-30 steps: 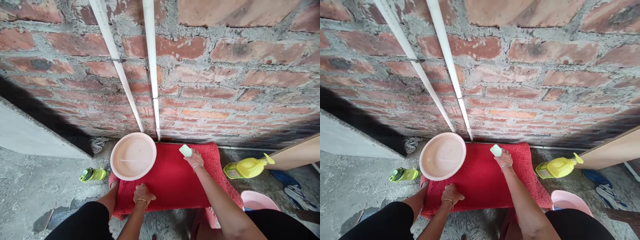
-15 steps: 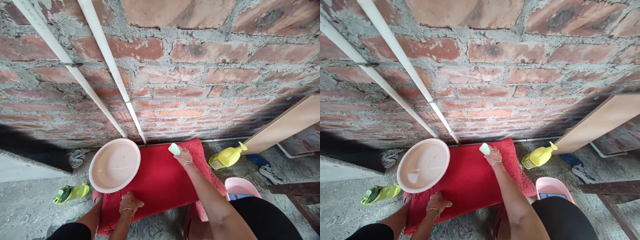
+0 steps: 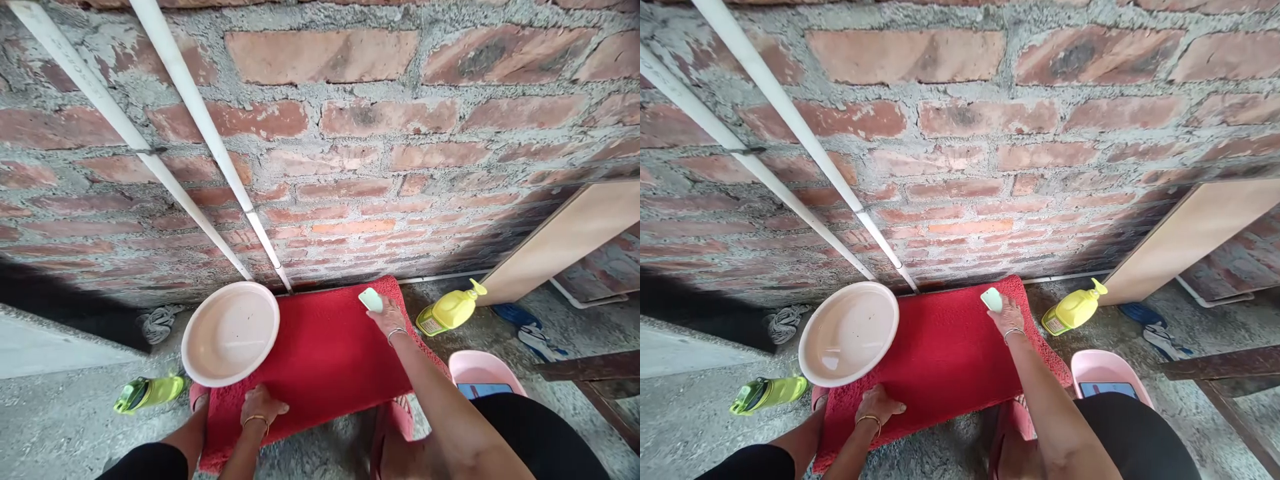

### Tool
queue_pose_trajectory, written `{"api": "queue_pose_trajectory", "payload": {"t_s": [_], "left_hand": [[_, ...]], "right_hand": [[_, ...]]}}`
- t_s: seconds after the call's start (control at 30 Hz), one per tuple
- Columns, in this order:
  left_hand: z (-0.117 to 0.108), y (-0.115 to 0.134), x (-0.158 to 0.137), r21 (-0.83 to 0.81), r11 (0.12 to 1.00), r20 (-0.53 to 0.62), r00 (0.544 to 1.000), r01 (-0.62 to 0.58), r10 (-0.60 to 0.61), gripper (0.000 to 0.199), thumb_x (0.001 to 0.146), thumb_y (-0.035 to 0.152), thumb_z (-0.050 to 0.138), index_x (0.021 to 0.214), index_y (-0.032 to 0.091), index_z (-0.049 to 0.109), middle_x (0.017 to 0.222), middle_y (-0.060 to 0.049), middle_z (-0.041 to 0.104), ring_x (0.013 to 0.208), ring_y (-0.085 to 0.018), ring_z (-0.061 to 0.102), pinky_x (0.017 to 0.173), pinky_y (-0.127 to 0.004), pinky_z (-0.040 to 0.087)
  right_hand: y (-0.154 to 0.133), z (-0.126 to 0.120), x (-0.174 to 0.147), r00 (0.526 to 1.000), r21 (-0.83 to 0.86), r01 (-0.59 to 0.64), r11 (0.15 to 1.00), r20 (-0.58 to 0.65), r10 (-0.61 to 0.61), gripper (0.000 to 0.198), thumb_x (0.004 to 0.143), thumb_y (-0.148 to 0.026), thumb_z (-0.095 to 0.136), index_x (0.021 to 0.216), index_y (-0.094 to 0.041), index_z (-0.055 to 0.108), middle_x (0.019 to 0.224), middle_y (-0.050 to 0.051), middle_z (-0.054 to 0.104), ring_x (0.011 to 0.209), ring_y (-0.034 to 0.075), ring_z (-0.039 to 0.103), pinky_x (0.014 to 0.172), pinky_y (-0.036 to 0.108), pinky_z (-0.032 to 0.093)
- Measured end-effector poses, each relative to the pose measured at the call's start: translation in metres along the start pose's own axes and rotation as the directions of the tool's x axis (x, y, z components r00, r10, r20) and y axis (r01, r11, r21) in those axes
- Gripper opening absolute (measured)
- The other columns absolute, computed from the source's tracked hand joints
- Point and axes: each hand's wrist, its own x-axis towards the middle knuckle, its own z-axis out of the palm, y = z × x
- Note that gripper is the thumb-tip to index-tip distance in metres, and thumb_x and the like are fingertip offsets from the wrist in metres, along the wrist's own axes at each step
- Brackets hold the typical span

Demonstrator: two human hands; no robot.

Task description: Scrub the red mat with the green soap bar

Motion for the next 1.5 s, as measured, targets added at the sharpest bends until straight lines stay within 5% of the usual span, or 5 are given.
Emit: {"api": "queue_pose_trajectory", "payload": {"t_s": [0.37,0.77,1.07,1.3,1.5], "left_hand": [[0.002,0.003,0.003,0.033,0.999,0.028,0.999,0.017,-0.018,0.067,0.052,0.046,0.079,0.108,0.013,0.06,0.122,-0.021,0.063,0.105,-0.033,0.065,0.084,-0.037,0.051],[-0.007,0.009,-0.005,0.06,0.998,0.056,0.998,0.014,-0.017,0.071,0.057,0.046,0.077,0.114,0.008,0.057,0.125,-0.025,0.059,0.11,-0.034,0.064,0.087,-0.036,0.051],[-0.003,0.012,-0.01,-0.011,0.998,0.039,0.997,0.063,-0.062,0.077,0.051,0.044,0.083,0.116,0.012,0.058,0.128,-0.022,0.057,0.111,-0.034,0.063,0.086,-0.037,0.053],[0.003,0.008,-0.01,-0.081,0.995,-0.011,0.998,0.057,-0.058,0.078,0.046,0.04,0.087,0.113,0.011,0.06,0.121,-0.021,0.059,0.108,-0.036,0.063,0.085,-0.04,0.054],[0.003,0.007,-0.01,-0.099,0.993,-0.002,0.998,0.064,-0.064,0.079,0.045,0.037,0.088,0.114,0.01,0.059,0.121,-0.022,0.058,0.109,-0.036,0.063,0.083,-0.041,0.055]], "right_hand": [[0.064,-0.041,0.018,0.97,-0.154,-0.223,0.963,-0.133,0.203,0.068,0.08,-0.048,0.056,0.142,-0.024,0.041,0.128,0.014,0.049,0.115,0.03,0.051,0.095,0.042,0.041],[-0.003,0.003,0.022,0.996,-0.17,0.087,0.982,-0.003,-0.089,0.072,0.081,-0.049,0.06,0.146,-0.031,0.034,0.131,0.008,0.048,0.116,0.025,0.051,0.097,0.036,0.04],[0.058,-0.021,0.016,0.974,-0.081,-0.208,0.975,-0.108,0.199,0.073,0.078,-0.055,0.057,0.14,-0.022,0.039,0.127,0.015,0.05,0.116,0.031,0.053,0.096,0.041,0.041],[-0.078,0.045,-0.035,0.975,0.014,0.221,0.975,0.033,-0.222,0.07,0.075,-0.045,0.065,0.138,-0.025,0.041,0.128,0.008,0.052,0.115,0.021,0.053,0.096,0.03,0.041],[-0.188,0.101,-0.072,0.946,-0.05,0.29,0.956,0.165,-0.278,0.07,0.078,-0.049,0.062,0.14,-0.029,0.038,0.131,0.008,0.049,0.115,0.023,0.052,0.094,0.032,0.041]]}}
